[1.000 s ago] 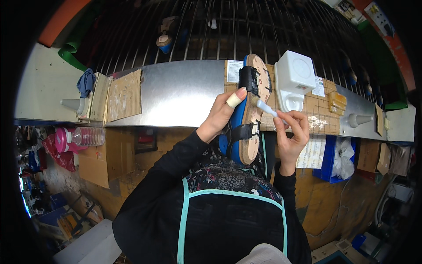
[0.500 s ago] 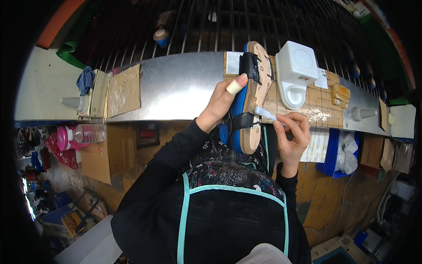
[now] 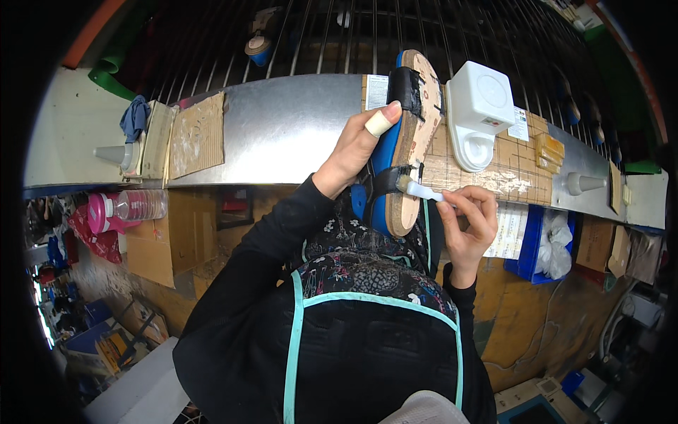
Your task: The person applies a white adhesive to the sole and strap areas of a blue sandal using a small brush. They repeatedly dip the brush into a container and spread the glue across the sandal's surface, then place the sandal on a metal rack and repeat the process on another sandal.
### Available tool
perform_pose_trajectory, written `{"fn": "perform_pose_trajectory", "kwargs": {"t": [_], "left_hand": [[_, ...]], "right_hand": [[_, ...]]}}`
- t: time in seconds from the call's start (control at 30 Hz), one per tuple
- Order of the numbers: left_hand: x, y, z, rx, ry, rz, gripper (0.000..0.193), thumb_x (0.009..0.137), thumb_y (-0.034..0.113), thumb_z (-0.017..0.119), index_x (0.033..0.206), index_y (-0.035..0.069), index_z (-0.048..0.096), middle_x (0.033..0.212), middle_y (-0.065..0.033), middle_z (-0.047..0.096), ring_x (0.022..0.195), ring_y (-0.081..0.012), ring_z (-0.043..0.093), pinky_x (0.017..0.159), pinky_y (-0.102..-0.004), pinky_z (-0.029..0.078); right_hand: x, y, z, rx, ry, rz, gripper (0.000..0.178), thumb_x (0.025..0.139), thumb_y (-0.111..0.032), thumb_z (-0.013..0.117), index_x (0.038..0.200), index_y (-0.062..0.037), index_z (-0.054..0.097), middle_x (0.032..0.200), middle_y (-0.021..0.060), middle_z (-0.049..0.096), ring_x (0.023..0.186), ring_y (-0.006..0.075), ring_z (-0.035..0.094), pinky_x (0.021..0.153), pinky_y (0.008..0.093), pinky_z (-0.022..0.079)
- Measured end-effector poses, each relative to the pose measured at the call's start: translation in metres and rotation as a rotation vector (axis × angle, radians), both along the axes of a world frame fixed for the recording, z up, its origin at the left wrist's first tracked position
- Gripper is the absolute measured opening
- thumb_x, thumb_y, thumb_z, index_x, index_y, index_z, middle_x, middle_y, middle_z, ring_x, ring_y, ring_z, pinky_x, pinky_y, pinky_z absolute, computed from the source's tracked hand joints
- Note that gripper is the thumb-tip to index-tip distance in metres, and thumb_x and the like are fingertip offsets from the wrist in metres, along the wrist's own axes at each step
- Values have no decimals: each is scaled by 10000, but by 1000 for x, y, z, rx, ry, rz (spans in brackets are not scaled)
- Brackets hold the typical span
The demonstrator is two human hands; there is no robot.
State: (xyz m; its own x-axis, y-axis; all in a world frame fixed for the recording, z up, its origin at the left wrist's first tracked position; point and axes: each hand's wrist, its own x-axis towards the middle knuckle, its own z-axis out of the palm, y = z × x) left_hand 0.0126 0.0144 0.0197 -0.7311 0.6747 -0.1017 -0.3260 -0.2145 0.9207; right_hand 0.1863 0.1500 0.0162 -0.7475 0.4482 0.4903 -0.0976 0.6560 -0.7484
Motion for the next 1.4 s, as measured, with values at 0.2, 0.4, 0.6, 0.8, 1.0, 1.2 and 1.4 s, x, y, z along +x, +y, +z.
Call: {"fn": "perform_pose_trajectory", "kwargs": {"t": [0.2,0.4,0.6,0.8,1.0,1.2,1.4], "left_hand": [[1,0,3,0,-17,2,691,888,552,565,1148,-88,576,1015,-163,646,878,-166,657,772,-254,531],[3,0,2,7,-36,-23,693,887,549,570,1148,-93,573,1020,-159,646,894,-158,651,777,-251,528],[3,-4,2,14,-150,-77,720,892,567,542,1193,-86,542,1072,-171,631,920,-176,650,803,-254,520],[14,-7,-2,54,-59,-58,693,890,553,553,1204,-64,542,1067,-157,628,935,-176,643,838,-243,501],[11,-14,-10,-12,-67,73,582,929,483,542,1181,-41,558,1046,-115,649,910,-132,637,810,-265,521],[7,-16,-14,-32,11,142,576,905,449,606,1165,-65,580,976,-91,632,855,-107,588,749,-230,479],[7,-17,-20,-97,61,195,586,886,424,634,1190,-73,569,953,-109,645,824,-122,602,732,-237,488]], "right_hand": [[2,5,4,111,70,46,224,676,-77,810,891,-87,747,876,28,603,791,153,510,732,278,340],[-5,7,7,47,41,-51,229,673,-94,817,892,-81,750,883,30,607,751,130,517,737,271,331],[-7,18,18,-139,33,173,197,711,-50,782,900,-28,734,906,45,609,772,146,561,704,274,419],[-20,13,6,-313,5,26,123,820,-31,709,934,16,711,885,54,587,802,107,559,658,217,438],[9,8,12,-613,-134,169,120,822,-9,697,931,38,709,894,49,570,801,106,557,689,211,449],[22,6,20,-459,-181,115,119,809,-2,707,923,28,716,912,54,566,822,117,576,673,212,482],[15,1,18,-460,-220,78,125,809,-8,716,932,15,717,919,44,555,799,95,573,655,195,477]]}}
